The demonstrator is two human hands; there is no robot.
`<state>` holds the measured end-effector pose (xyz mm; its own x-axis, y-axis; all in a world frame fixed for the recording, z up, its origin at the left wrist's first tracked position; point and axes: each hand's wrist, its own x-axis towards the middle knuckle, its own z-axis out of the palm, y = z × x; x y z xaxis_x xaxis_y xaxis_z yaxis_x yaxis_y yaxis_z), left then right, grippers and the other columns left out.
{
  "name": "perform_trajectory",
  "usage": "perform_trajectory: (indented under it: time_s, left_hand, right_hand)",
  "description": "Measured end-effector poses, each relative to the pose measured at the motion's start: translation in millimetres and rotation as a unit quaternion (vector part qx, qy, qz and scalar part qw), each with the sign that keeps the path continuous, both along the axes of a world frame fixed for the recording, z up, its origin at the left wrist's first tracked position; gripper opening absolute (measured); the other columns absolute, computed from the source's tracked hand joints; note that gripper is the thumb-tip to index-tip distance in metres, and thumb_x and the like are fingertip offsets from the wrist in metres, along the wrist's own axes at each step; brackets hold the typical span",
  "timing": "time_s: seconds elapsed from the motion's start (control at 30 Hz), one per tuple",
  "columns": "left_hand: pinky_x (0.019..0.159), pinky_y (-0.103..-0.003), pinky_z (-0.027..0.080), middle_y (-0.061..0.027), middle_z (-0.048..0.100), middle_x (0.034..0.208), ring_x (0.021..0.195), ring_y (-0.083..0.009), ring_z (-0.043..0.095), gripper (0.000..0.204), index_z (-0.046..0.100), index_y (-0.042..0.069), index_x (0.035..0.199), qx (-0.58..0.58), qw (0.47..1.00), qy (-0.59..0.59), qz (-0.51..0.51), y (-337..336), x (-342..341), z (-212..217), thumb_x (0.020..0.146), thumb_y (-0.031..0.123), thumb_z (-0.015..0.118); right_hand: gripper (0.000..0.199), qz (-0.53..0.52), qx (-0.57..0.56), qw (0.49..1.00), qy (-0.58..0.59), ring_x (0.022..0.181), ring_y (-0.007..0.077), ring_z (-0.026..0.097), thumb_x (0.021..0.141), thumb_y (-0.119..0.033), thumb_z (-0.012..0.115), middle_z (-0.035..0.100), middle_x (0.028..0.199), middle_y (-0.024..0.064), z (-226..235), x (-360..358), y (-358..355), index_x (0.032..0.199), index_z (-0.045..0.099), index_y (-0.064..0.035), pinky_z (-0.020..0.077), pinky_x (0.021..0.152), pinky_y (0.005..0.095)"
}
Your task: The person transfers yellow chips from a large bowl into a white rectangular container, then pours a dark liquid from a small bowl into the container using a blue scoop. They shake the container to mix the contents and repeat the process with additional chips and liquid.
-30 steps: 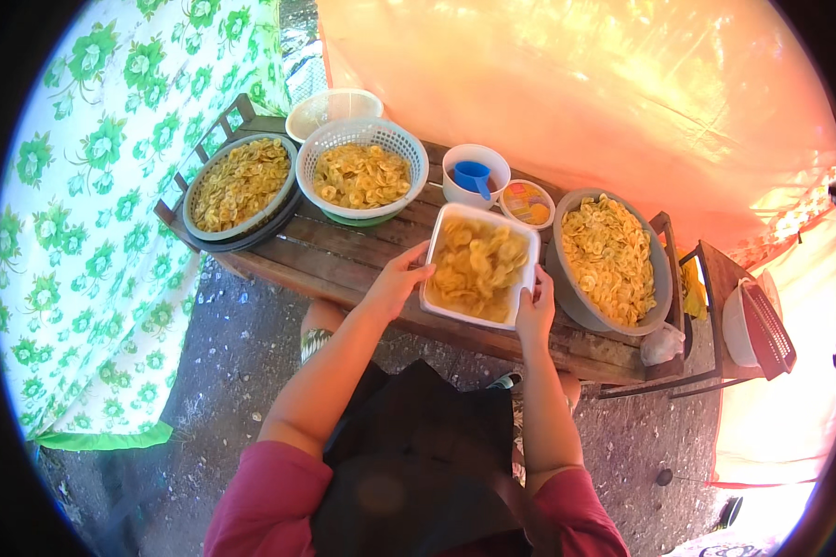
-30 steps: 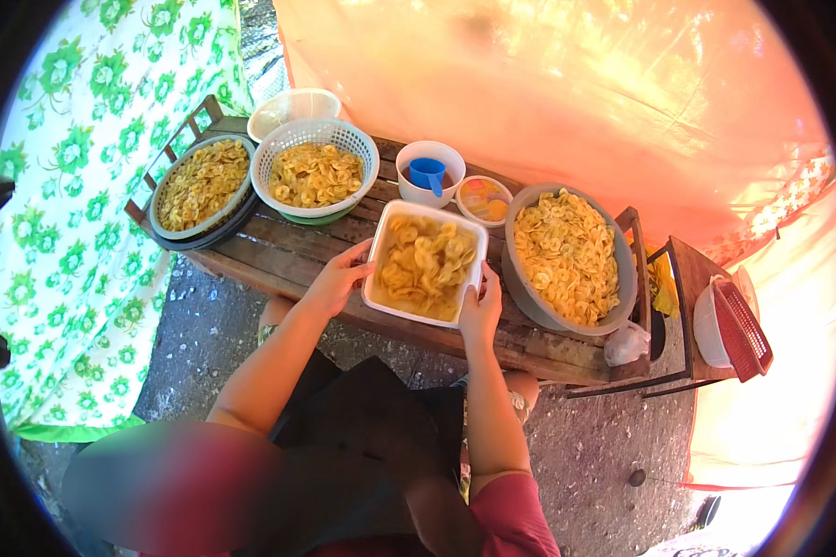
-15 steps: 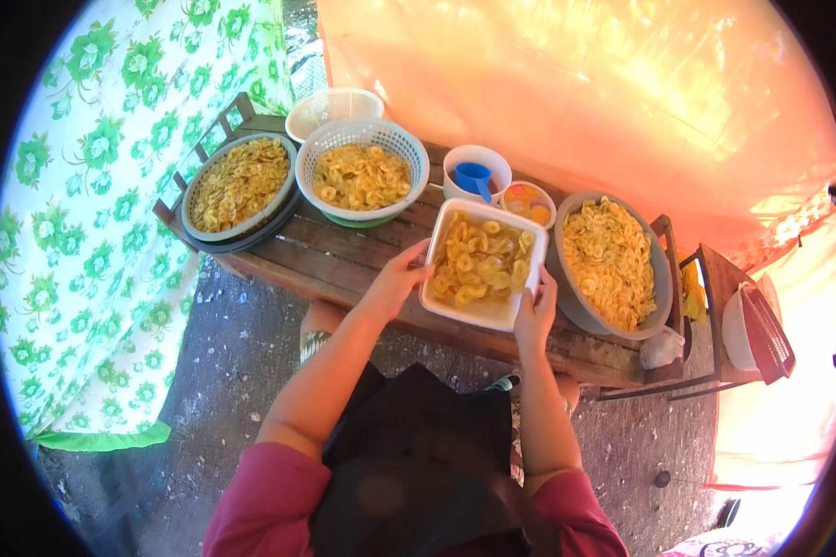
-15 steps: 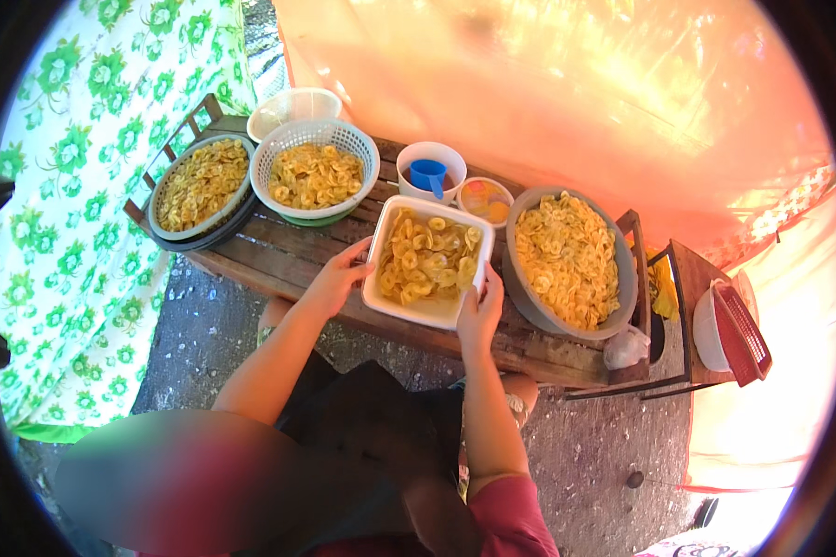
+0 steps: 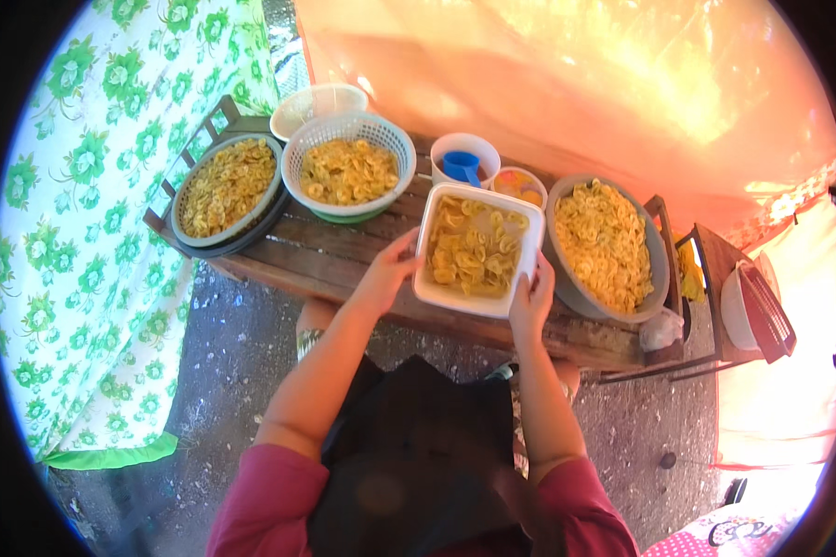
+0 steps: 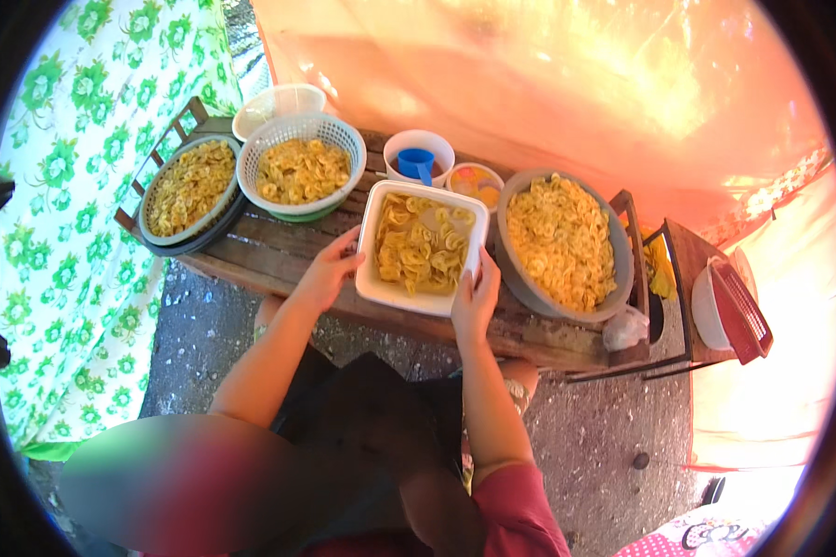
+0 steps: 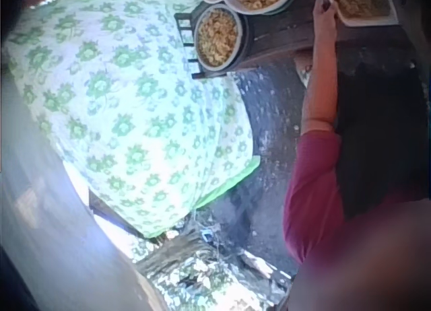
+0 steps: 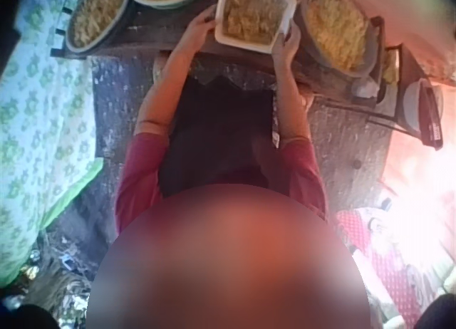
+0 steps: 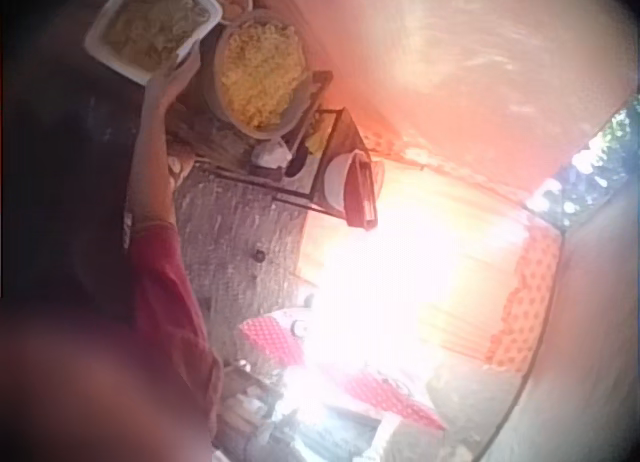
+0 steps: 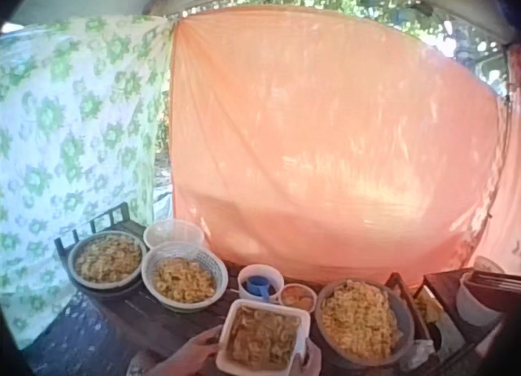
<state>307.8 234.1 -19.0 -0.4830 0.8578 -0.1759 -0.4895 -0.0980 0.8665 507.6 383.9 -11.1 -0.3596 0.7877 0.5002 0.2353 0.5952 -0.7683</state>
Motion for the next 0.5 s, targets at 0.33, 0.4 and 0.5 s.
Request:
perform_trajectory:
  time_s: [0.33,0.4,0.5]
  left_hand:
    - [0.074,-0.026,0.044,-0.0022,0.056,0.099,0.085,-0.0111,0.054,0.054,0.041,0.010,0.141,-0.021,1.000,0.003,-0.011,6.5,-0.8,-2.0,0.089,0.005,0.057]
    - [0.073,-0.026,0.044,-0.0021,0.056,0.098,0.084,-0.0108,0.054,0.055,0.040,0.010,0.141,-0.025,0.999,-0.018,-0.022,6.7,-0.8,-1.5,0.089,0.005,0.058]
    - [0.073,-0.026,0.044,-0.0008,0.055,0.096,0.084,-0.0101,0.052,0.055,0.040,0.009,0.141,0.019,1.000,-0.002,-0.015,6.6,-1.4,2.8,0.089,0.006,0.058]
  right_hand:
    - [0.039,0.000,-0.132,0.990,-0.052,0.082,0.0152,0.051,0.089,0.000,0.049,0.052,0.099,0.0082,-2.3,-0.3,5.6,0.128,0.046,-0.0003,0.0436,0.076,0.0286]
    - [0.040,-0.016,-0.140,0.989,0.033,0.081,0.0155,0.050,0.089,-0.001,0.049,0.051,0.097,0.0081,0.1,0.2,6.3,0.129,0.046,-0.0007,0.0434,0.075,0.0281]
    - [0.039,-0.008,-0.057,0.998,0.016,0.080,0.0140,0.051,0.089,-0.001,0.050,0.053,0.092,0.0072,4.3,1.0,3.1,0.127,0.047,-0.0008,0.0435,0.072,0.0267]
